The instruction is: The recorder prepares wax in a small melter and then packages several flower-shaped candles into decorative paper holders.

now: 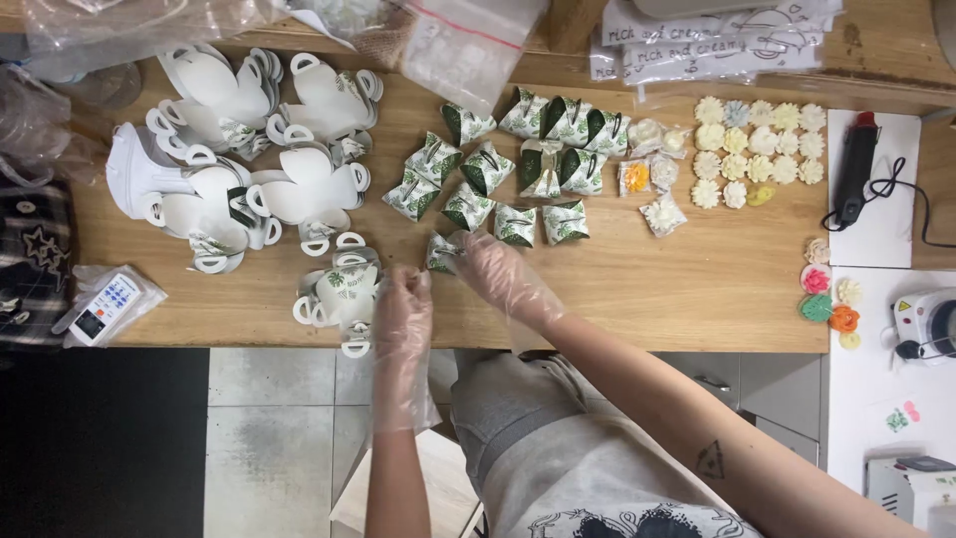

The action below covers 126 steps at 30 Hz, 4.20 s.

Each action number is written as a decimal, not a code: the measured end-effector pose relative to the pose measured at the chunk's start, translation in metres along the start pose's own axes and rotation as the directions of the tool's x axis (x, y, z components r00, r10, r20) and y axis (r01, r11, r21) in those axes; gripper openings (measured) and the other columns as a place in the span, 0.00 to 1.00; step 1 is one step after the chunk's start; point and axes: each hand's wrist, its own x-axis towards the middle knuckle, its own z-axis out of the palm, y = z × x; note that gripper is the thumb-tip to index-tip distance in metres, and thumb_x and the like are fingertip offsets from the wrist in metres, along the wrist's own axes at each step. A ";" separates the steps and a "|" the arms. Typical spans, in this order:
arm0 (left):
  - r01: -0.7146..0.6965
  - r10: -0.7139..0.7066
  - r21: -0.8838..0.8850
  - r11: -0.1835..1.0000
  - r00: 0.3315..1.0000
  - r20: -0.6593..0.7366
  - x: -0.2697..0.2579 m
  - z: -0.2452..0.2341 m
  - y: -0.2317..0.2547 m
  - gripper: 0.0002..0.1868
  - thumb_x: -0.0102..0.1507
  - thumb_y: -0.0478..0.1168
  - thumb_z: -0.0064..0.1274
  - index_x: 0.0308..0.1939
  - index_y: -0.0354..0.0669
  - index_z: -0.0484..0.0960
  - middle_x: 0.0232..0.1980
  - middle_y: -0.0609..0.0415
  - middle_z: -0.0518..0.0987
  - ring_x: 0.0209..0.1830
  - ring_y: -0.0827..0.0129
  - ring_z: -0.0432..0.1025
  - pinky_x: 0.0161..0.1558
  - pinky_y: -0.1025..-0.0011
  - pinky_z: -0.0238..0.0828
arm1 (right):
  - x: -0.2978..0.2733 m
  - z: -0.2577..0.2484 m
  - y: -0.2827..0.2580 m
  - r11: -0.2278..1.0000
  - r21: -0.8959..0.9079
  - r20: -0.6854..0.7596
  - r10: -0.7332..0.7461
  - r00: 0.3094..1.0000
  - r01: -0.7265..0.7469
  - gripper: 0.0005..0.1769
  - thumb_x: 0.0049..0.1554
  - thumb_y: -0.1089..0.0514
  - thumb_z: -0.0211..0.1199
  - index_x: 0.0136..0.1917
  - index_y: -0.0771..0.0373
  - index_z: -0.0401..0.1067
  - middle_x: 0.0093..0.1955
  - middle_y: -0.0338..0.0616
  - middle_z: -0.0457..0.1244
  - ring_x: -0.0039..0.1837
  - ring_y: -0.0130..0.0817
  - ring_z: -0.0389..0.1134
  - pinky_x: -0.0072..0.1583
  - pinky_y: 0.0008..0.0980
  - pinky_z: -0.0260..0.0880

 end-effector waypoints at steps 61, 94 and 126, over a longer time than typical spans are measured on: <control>-0.358 0.340 -0.042 0.933 0.838 0.427 -0.008 0.203 0.061 0.08 0.62 0.40 0.52 0.37 0.39 0.76 0.36 0.37 0.80 0.37 0.42 0.75 0.39 0.50 0.70 | -0.205 0.001 0.092 0.814 0.562 0.093 0.116 0.989 -0.148 0.22 0.55 0.67 0.56 0.64 0.60 0.65 0.50 0.51 0.67 0.52 0.51 0.71 0.52 0.46 0.73; -0.372 0.354 0.013 0.928 0.893 0.277 -0.001 0.195 0.066 0.14 0.72 0.44 0.42 0.43 0.38 0.80 0.38 0.37 0.82 0.37 0.45 0.77 0.39 0.52 0.72 | -0.208 -0.016 0.088 0.119 0.850 0.424 0.423 0.801 -0.513 0.12 0.59 0.53 0.65 0.52 0.62 0.77 0.48 0.49 0.72 0.51 0.41 0.74 0.53 0.39 0.75; -0.278 0.277 0.056 0.959 0.961 0.022 -0.049 0.236 0.065 0.16 0.71 0.42 0.45 0.55 0.30 0.71 0.52 0.28 0.77 0.48 0.35 0.74 0.49 0.49 0.71 | -0.180 0.010 0.107 0.564 0.783 0.076 0.332 0.940 -0.263 0.05 0.55 0.60 0.67 0.46 0.61 0.77 0.43 0.52 0.69 0.45 0.54 0.71 0.46 0.47 0.72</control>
